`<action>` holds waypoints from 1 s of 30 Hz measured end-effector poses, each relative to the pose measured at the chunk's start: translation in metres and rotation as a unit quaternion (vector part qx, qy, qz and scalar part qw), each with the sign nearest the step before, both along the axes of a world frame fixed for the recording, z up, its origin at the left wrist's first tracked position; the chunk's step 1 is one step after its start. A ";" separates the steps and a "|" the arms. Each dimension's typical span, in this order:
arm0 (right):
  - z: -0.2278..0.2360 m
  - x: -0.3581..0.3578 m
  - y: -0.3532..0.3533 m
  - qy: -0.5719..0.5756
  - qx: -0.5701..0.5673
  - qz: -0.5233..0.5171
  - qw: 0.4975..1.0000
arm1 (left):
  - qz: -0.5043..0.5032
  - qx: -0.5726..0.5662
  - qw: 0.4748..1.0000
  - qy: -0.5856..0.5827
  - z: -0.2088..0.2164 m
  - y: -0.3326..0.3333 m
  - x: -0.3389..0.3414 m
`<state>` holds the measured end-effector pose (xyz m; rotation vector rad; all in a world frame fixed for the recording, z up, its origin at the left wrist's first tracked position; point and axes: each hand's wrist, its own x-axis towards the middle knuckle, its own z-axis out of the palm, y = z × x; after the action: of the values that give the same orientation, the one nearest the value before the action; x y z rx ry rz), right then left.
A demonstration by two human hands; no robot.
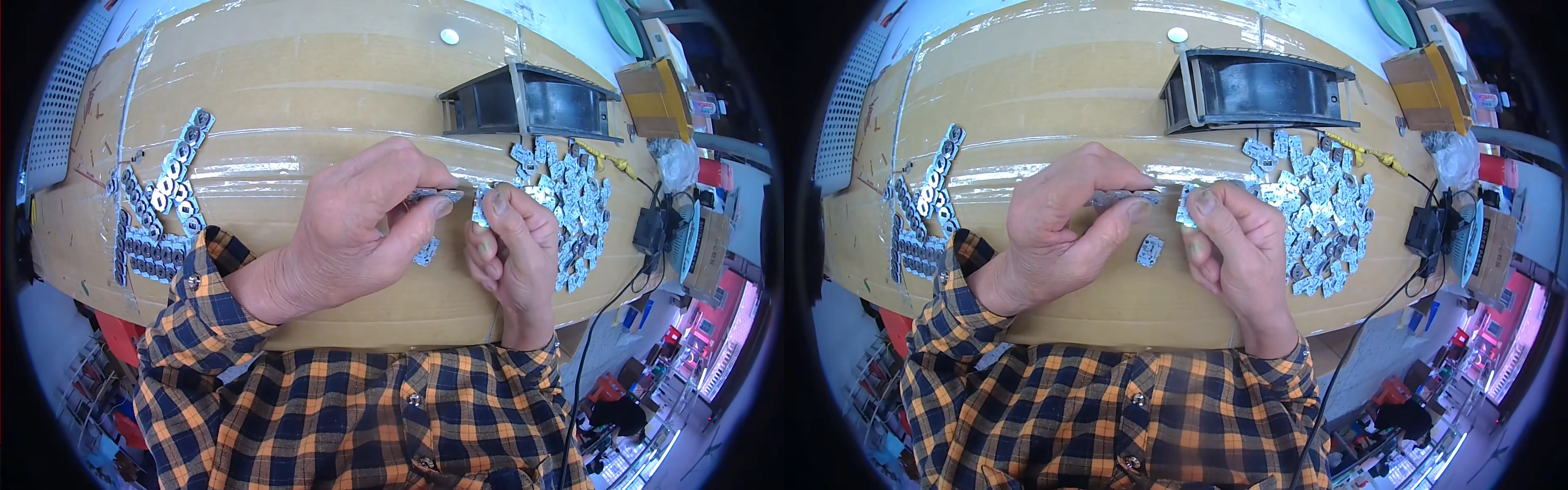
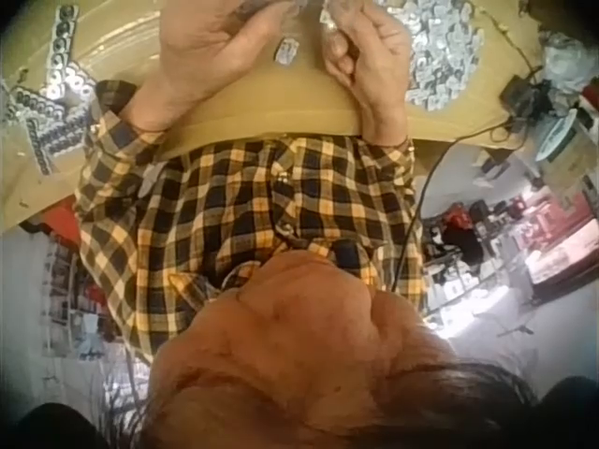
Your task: Manually attaching small LED components onto metallic strips at a factory workbench.
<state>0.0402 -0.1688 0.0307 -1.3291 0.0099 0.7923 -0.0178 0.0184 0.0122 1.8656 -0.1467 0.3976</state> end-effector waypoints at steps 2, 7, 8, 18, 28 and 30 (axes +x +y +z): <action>-0.001 0.001 0.000 -0.008 -0.001 0.008 1.000 | -0.004 0.001 1.000 0.002 -0.003 0.000 0.002; -0.004 -0.002 0.003 -0.034 0.007 0.026 0.999 | -0.019 -0.009 1.000 -0.020 -0.005 -0.003 0.000; -0.004 -0.003 0.002 -0.034 0.007 0.026 0.999 | -0.038 -0.016 0.998 -0.038 -0.006 -0.004 0.000; -0.004 -0.003 -0.001 -0.391 -0.167 0.111 0.898 | -0.019 -0.161 0.983 0.091 0.002 0.004 0.002; -0.007 0.000 -0.006 -0.463 -0.161 0.078 0.868 | -0.120 -0.193 0.963 0.144 0.004 0.004 -0.002; -0.006 -0.001 -0.005 -0.461 -0.154 0.086 0.869 | -0.123 -0.189 0.964 0.143 0.003 0.005 -0.001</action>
<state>0.0394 -0.1740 0.0250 -1.9289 -0.7801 0.2297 -0.0192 0.0235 0.0154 1.4847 -0.0965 -0.0214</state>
